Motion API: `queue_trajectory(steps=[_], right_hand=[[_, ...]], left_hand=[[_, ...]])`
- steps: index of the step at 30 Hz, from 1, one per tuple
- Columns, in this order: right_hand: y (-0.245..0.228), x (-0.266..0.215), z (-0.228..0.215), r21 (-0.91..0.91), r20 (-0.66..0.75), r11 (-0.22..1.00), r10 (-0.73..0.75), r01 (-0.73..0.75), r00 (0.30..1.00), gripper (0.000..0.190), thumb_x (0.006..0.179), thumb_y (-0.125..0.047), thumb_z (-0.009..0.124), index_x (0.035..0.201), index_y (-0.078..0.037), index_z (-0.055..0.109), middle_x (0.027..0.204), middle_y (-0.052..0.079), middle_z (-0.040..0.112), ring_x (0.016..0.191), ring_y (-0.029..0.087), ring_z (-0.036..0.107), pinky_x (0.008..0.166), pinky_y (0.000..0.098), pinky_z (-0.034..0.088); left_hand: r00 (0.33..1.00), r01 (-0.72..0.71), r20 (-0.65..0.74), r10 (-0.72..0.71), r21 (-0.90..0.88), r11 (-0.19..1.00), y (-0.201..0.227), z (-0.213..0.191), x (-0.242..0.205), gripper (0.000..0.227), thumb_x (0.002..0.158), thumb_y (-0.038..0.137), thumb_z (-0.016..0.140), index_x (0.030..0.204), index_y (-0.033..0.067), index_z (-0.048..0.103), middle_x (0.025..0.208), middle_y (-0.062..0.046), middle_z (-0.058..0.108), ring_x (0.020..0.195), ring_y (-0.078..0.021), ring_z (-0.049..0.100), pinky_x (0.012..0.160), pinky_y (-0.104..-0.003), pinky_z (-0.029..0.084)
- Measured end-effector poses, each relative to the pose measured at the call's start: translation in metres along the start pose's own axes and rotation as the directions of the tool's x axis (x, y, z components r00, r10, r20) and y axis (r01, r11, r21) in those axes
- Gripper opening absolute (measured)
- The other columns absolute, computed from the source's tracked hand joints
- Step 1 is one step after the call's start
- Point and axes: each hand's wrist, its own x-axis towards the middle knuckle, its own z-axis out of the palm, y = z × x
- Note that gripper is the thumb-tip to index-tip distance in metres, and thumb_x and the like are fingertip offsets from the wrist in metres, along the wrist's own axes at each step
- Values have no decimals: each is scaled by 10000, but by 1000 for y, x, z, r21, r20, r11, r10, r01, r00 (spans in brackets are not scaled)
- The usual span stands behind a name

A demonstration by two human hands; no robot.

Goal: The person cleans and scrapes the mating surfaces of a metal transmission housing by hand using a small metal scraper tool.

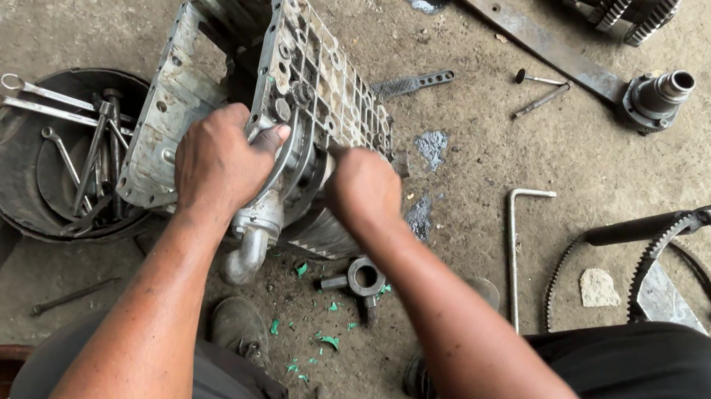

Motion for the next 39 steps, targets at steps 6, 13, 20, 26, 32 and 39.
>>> queue_trajectory(steps=[6, 13, 20, 26, 32, 39], right_hand=[[-5, -3, -2, -43, 49, 999, -28, 30, 998, 436, 842, -107, 618, 1266, -194, 672, 904, 206, 734, 864, 393, 717, 764, 512, 571], [-8, 1, -5, 28, -29, 1000, 10, -10, 1000, 400, 872, -45, 530, 1249, -103, 652, 902, 262, 721, 871, 449, 705, 798, 556, 551], [-5, 4, -5, 101, 58, 987, 123, -128, 991, 540, 872, 41, 489, 1315, -215, 662, 937, 194, 755, 813, 343, 755, 752, 501, 595], [-1, 11, -3, 216, 105, 973, 66, -87, 992, 357, 907, -50, 570, 1127, -221, 793, 990, 155, 778, 742, 292, 740, 730, 435, 600], [2, 8, 6, 411, 17, 889, 214, -202, 977, 447, 855, 1, 552, 1201, -198, 754, 1034, 163, 771, 729, 279, 775, 733, 416, 610], [11, 7, 7, 394, 0, 910, 138, -127, 990, 382, 875, -80, 592, 1182, -200, 784, 955, 185, 779, 750, 305, 753, 767, 426, 578]], left_hand=[[994, 89, 73, -87, -30, 996, 3, -2, 1, 405, 888, 449, 767, 880, 50, 699, 841, -206, 753, 789, -375, 737, 702, -509, 508], [997, 50, 52, -48, -35, 998, 7, -6, 1, 402, 879, 450, 781, 862, 56, 710, 859, -203, 752, 805, -376, 730, 701, -492, 507], [986, 106, 134, -103, -16, 994, 6, -2, 4, 408, 922, 440, 745, 869, 39, 687, 799, -175, 748, 732, -326, 732, 672, -474, 500], [998, 30, 60, -28, -33, 999, 5, -1, 5, 396, 900, 435, 766, 849, 48, 703, 795, -170, 736, 722, -310, 702, 657, -455, 473], [999, 29, 25, -28, -20, 999, 9, -2, 2, 399, 872, 434, 785, 847, 42, 716, 854, -225, 742, 815, -408, 720, 710, -509, 508], [1000, 30, 7, -29, -25, 999, 9, -3, 2, 414, 866, 439, 791, 856, 31, 720, 869, -249, 737, 848, -448, 710, 730, -526, 510]])
